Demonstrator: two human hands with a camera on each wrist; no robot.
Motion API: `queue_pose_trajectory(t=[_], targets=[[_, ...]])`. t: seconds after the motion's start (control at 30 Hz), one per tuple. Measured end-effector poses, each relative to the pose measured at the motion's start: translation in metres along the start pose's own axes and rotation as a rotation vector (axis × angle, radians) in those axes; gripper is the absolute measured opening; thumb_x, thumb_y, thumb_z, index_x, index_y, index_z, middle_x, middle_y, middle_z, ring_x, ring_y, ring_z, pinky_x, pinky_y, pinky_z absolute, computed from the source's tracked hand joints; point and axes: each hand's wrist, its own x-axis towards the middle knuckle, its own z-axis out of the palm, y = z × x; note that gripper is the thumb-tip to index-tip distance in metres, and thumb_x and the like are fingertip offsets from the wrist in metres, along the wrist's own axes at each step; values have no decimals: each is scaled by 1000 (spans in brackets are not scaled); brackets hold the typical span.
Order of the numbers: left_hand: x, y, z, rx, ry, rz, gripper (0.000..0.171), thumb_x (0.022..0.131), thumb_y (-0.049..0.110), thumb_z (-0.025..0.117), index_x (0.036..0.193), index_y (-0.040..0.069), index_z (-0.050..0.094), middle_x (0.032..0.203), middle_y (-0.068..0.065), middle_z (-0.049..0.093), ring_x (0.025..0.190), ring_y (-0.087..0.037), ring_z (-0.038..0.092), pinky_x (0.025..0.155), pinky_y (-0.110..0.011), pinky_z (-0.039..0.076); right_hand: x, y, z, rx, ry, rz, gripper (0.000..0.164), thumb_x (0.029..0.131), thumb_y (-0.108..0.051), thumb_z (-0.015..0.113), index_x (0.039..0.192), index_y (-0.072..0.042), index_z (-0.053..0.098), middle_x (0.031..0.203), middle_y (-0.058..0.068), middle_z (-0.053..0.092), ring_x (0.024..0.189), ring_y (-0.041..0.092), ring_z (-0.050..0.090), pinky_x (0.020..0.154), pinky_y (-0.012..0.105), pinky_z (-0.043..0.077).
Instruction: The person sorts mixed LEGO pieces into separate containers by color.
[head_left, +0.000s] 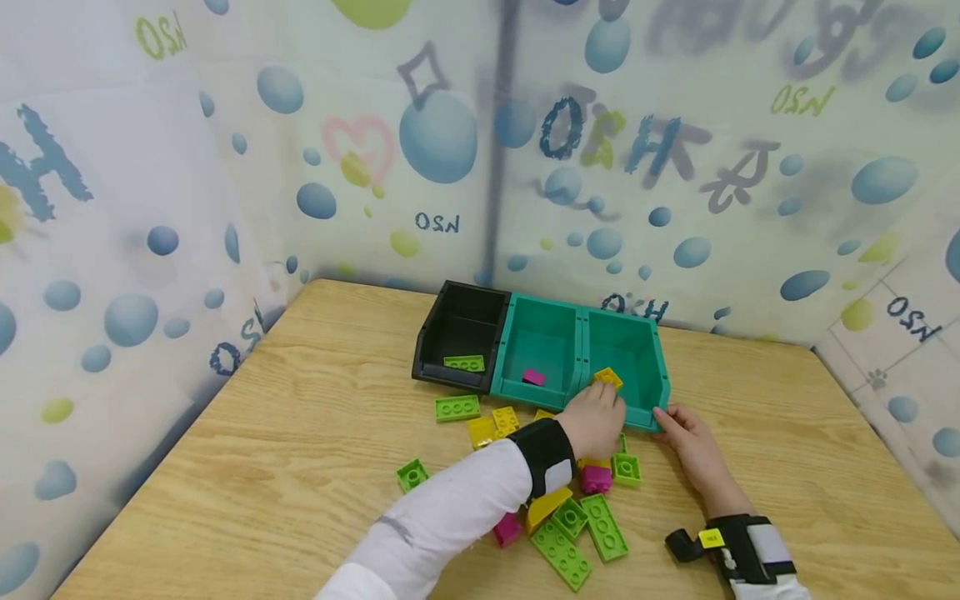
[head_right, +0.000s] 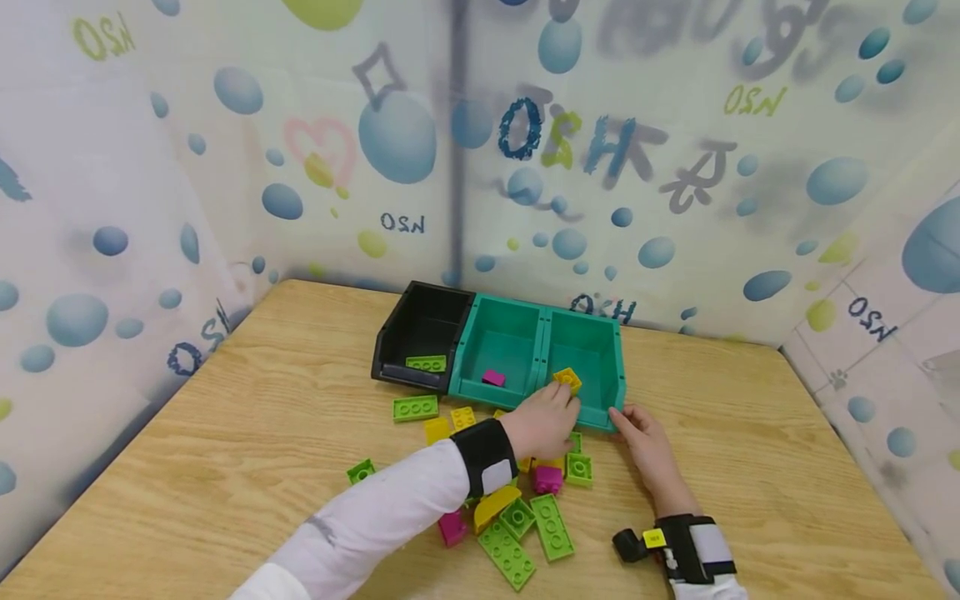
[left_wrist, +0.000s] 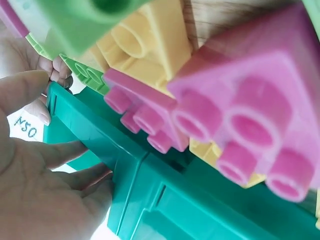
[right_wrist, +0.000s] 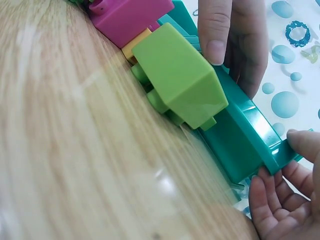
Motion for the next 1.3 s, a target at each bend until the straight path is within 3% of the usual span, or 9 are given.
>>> queue_pose_trajectory(t=[0.23, 0.43, 0.63, 0.9, 1.3], targets=[[1, -1, -3, -98, -27, -9, 61, 95, 45, 50, 146, 15, 32, 146, -3, 32, 134, -15, 29, 110, -22, 26, 1, 0, -1, 8, 2, -16, 28, 100, -30, 47, 97, -4, 56, 86, -17, 53, 83, -3, 52, 74, 17, 48], [-4, -7, -11, -189, 35, 7, 57, 96, 43, 50, 143, 16, 35, 149, -8, 30, 138, -21, 28, 109, -27, 31, 0, 1, -1, 18, 0, -30, 27, 100, -28, 46, 96, -3, 55, 88, -15, 53, 83, -3, 52, 73, 17, 48], [-20, -23, -22, -300, 127, 66, 53, 97, 42, 48, 142, 14, 40, 147, -7, 38, 135, -22, 36, 108, -31, 35, 1, 0, -1, 7, -4, -9, 31, 100, -31, 46, 101, -1, 55, 89, -17, 53, 83, -3, 52, 75, 18, 48], [-44, -42, -28, -433, 181, 64, 50, 99, 39, 47, 141, 12, 43, 140, -6, 49, 128, -21, 46, 105, -32, 39, 1, -1, -1, -28, -5, 39, 33, 100, -34, 47, 101, -1, 52, 87, -13, 52, 81, 1, 52, 74, 18, 46], [-71, -49, -14, -534, 227, 84, 40, 98, 33, 51, 130, 11, 54, 125, -4, 60, 110, -17, 57, 94, -27, 46, 0, 0, -2, -63, -2, 43, 41, 99, -40, 46, 103, 0, 51, 88, -11, 52, 83, 3, 50, 74, 19, 44]])
